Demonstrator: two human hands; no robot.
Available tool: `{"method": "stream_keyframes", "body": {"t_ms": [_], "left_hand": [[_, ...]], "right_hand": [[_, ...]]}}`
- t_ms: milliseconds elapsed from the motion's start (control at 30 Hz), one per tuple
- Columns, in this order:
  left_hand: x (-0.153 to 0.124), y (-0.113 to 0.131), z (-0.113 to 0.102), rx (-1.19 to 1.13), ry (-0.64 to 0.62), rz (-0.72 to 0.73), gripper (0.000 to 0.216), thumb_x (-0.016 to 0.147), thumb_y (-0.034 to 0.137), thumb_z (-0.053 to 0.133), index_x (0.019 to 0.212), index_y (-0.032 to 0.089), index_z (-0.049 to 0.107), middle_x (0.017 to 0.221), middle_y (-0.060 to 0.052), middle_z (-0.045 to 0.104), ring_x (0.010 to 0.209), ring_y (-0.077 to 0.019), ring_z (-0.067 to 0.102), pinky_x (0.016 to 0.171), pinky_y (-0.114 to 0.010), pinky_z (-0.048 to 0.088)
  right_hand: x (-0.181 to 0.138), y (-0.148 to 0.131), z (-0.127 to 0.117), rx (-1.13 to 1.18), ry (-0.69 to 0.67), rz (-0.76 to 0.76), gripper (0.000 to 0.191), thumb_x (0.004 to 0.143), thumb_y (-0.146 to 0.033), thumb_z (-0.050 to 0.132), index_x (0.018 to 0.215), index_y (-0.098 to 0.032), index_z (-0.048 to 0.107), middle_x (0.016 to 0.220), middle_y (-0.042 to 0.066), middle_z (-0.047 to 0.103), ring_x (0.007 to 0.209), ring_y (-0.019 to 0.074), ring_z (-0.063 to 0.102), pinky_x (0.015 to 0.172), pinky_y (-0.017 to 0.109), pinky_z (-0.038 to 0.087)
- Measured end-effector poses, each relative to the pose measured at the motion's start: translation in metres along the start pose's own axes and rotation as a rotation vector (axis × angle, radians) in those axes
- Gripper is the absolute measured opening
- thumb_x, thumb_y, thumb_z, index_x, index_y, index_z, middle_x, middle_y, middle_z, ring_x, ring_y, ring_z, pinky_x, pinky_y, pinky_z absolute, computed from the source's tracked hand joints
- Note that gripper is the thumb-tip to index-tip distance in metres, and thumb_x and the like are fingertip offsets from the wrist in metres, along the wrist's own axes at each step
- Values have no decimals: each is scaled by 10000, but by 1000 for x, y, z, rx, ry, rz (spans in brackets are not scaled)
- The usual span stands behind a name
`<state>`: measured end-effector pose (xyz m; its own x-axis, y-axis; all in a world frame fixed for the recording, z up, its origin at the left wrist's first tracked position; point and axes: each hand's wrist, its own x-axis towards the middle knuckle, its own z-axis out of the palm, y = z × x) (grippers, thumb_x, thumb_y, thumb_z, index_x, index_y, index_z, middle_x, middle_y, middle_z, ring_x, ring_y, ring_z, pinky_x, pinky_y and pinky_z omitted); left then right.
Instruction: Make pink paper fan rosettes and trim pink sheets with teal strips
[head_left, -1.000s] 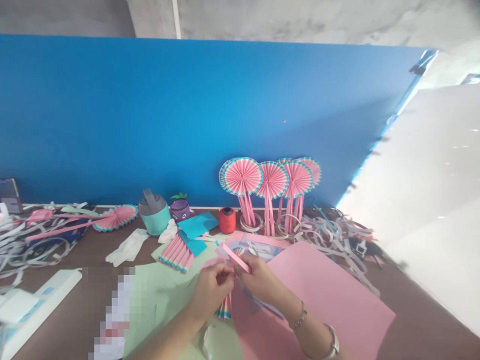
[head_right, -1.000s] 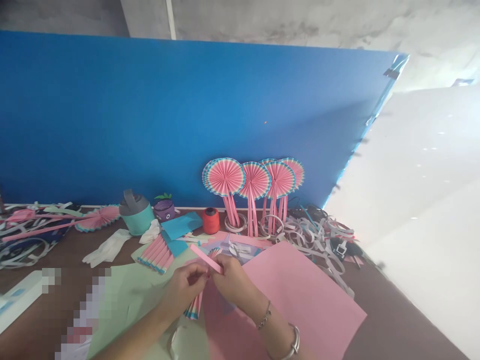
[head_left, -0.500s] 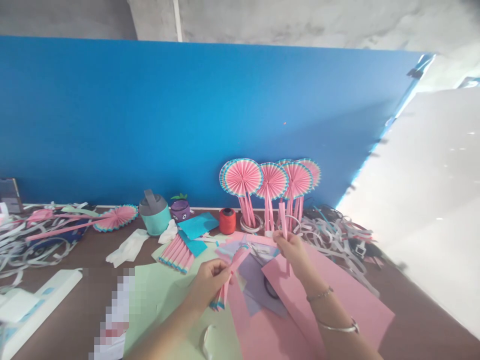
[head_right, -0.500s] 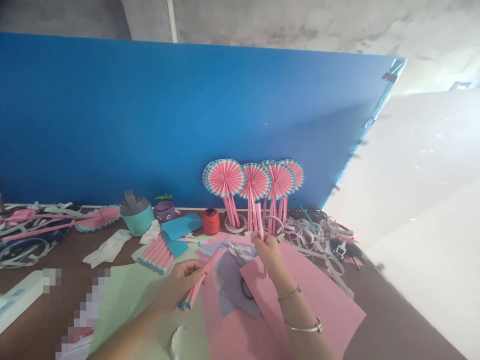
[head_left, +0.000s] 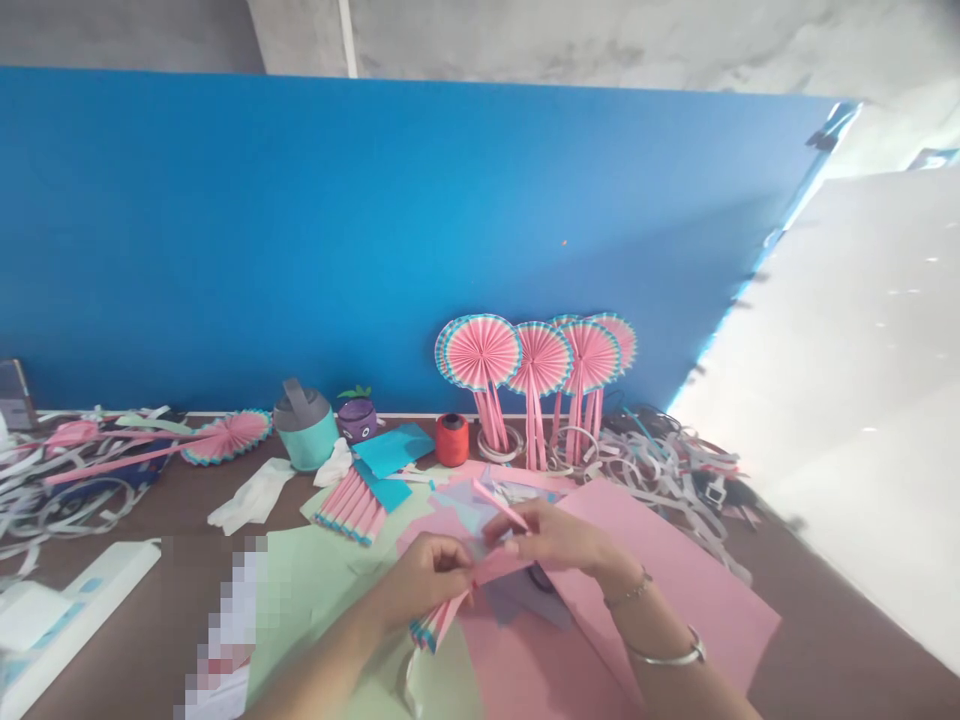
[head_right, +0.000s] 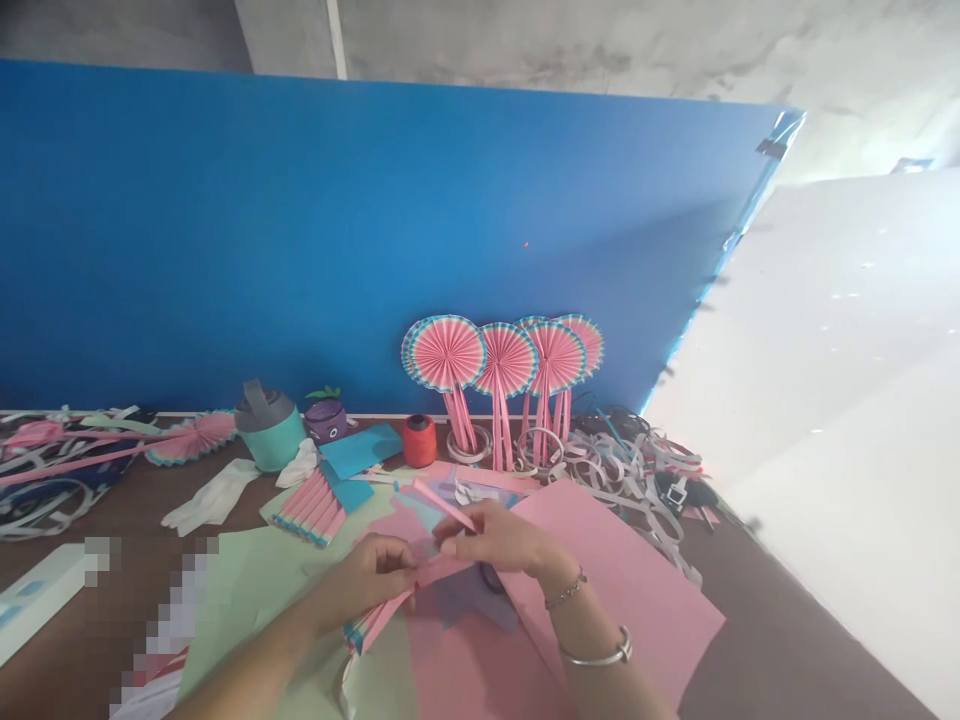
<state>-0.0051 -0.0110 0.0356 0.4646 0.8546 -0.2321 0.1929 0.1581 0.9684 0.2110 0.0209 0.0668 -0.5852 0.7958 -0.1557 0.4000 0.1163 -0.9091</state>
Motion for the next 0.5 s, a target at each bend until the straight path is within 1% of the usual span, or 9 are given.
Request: {"method": "stream_keyframes", "body": {"t_ms": [67, 133, 233, 333, 400, 467, 500], "left_hand": [[-4, 5, 0, 10, -49, -17, 135, 674, 271, 624, 594, 163, 639, 610, -15, 677, 587, -143, 577, 579, -243, 396], [-8, 8, -1, 2, -90, -41, 106, 670, 245, 624, 610, 164, 655, 620, -11, 684, 592, -140, 578, 585, -239, 402], [-9, 9, -2, -19, -128, -44, 86, 659, 240, 647, 624, 167, 676, 619, 1, 679, 593, -132, 574, 590, -228, 408], [-6, 6, -6, -89, -118, -7, 144, 671, 301, 698, 629, 163, 697, 594, 8, 660, 571, -121, 567, 566, -213, 411], [-2, 4, -9, -292, -70, -20, 234, 699, 372, 703, 646, 144, 710, 599, -19, 665, 565, -135, 586, 549, -222, 431], [2, 0, -14, -546, 7, -46, 310, 757, 441, 649, 744, 140, 722, 684, -53, 703, 623, -164, 638, 583, -247, 481], [4, -2, -16, -677, 45, -48, 322, 787, 448, 614, 809, 145, 719, 740, -63, 719, 670, -177, 664, 623, -264, 508]], "right_hand": [[-6, -4, -2, -71, -68, 54, 306, 673, -434, 727, 866, -198, 758, 792, 19, 661, 661, 137, 503, 566, 220, 397], [-8, -6, -4, -118, -71, 90, 289, 633, -395, 753, 852, -206, 763, 756, 6, 657, 633, 129, 495, 538, 210, 385], [-8, -5, -4, -93, -126, 107, 221, 656, -292, 701, 845, -195, 761, 661, -18, 615, 585, 110, 474, 516, 200, 366], [-7, -1, -5, 12, -198, 109, 115, 646, -171, 606, 690, -170, 712, 556, -45, 533, 521, 84, 414, 479, 190, 318], [-6, 1, -5, 91, -184, 103, 94, 630, -149, 568, 642, -169, 660, 539, -52, 499, 502, 78, 386, 455, 191, 283], [-5, 4, -6, 178, -135, 94, 62, 627, -165, 559, 639, -171, 619, 547, -52, 481, 503, 77, 369, 453, 195, 259], [-4, 6, -5, 229, -101, 89, 44, 628, -180, 565, 646, -170, 604, 554, -50, 473, 511, 78, 362, 458, 197, 251]]}}
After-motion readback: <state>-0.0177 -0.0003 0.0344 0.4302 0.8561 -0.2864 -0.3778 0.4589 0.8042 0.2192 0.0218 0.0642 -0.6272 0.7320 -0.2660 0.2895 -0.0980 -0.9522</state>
